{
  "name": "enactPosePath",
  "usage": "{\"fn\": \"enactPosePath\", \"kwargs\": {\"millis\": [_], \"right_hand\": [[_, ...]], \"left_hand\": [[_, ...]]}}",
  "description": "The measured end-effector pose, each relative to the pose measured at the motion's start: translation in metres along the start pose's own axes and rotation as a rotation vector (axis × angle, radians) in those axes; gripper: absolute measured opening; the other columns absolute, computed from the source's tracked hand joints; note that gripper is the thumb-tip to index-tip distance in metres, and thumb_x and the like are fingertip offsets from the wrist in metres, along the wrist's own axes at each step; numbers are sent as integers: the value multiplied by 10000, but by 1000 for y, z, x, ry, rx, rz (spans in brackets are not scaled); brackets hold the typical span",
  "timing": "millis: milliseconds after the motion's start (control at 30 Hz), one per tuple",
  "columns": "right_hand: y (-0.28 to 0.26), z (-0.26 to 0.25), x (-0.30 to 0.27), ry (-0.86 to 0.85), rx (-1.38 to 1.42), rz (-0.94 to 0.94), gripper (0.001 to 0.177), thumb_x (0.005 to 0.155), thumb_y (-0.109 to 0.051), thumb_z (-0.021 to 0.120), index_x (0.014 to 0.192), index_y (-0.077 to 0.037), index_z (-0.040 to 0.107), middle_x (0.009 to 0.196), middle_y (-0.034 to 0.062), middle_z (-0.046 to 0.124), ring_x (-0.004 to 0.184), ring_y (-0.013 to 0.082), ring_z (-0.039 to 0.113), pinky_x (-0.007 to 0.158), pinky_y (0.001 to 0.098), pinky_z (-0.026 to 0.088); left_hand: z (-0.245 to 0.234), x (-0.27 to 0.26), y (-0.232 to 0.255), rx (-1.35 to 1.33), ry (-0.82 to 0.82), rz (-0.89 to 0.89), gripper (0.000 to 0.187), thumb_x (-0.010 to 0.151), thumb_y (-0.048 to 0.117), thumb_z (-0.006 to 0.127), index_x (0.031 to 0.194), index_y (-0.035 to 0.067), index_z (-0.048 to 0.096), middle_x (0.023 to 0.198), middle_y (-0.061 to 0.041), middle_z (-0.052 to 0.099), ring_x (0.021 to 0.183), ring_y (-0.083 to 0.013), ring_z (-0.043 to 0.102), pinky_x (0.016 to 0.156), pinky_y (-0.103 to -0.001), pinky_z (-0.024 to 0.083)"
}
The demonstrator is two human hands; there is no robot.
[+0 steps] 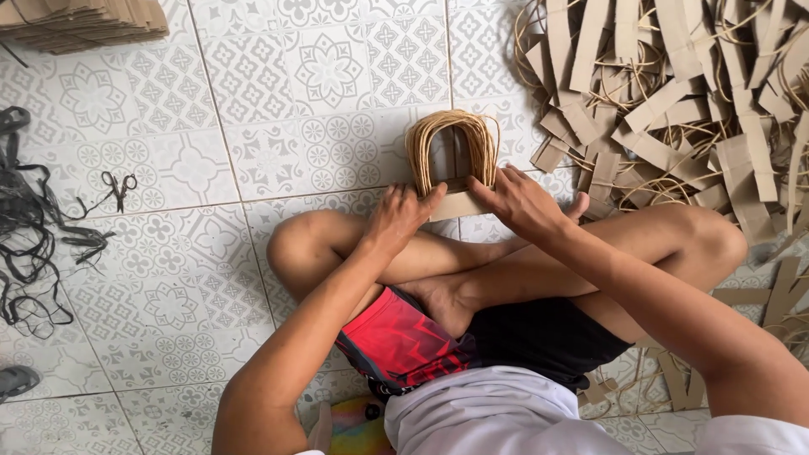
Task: The person is sitting on the floor, picking up paper bag handles from a large pile and stacking them neatly together. Later, they sort through some black plastic strips.
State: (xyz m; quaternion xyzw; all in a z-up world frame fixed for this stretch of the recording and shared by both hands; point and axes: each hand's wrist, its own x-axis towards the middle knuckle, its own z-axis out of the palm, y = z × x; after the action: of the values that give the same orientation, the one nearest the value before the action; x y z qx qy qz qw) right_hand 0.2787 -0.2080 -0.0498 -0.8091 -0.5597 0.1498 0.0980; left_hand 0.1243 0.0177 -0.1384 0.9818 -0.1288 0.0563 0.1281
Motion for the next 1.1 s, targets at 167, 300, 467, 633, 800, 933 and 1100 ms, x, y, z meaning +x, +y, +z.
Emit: {"fn": "enactPosePath", "kwargs": {"millis": [167,300,467,633,800,933,1100], "right_hand": [[4,11,4,-2,63,11,518,953,12,495,1453,-124,473,807,151,505,778,390,684,732,472,596],[5,17,1,65,80,-14,477,947,23,532,1405,-104,499,796,161,511,785,402,696,798,477,602],[0,25,0,109,117,34,574,921,1,591,1467,-130,468,813,150,490,772,407,671,770,501,592],[0,36,-11,200,-5,44,787,824,-153,785,1538,-177,455,891,144,550,797,371,675,871,543,545],[-24,8,-14,38,191,320,801,967,-773,403,1535,-210,443,1216,192,487,1329,447,469,1164,718,226],[-44,-2,-10,171,513,517,682,1037,-555,543,1610,-260,320,1526,204,303,1480,462,249,1187,733,115],[-53,-1,-7,339,1016,886,1104,858,-378,913,1611,-199,124,1575,330,235,1514,538,223,1219,696,173]], "left_hand": [[-5,3,1,-24,-1,-19,853,869,2,649,1621,182,287,593,-67,436,458,-229,475,598,-391,500],[-13,9,2,-28,3,-28,865,867,-60,629,1619,193,283,594,-75,413,474,-207,441,654,-365,502],[8,-3,5,-41,-11,-55,867,839,22,723,1587,189,318,634,-94,439,510,-247,474,634,-411,477],[-15,6,10,-105,-11,-56,1029,670,269,914,1544,192,376,743,-169,513,617,-322,549,710,-530,458],[-101,51,28,-378,-585,-500,619,987,628,509,1531,349,415,1020,-219,647,1129,-436,625,1143,-763,210],[-88,49,27,-351,-553,-542,574,1039,684,285,1492,368,441,1006,-189,642,1124,-400,636,1147,-748,219],[-90,55,32,-378,-621,-601,538,1042,666,291,1449,351,450,1081,-222,663,1172,-407,615,1149,-771,143]]}}
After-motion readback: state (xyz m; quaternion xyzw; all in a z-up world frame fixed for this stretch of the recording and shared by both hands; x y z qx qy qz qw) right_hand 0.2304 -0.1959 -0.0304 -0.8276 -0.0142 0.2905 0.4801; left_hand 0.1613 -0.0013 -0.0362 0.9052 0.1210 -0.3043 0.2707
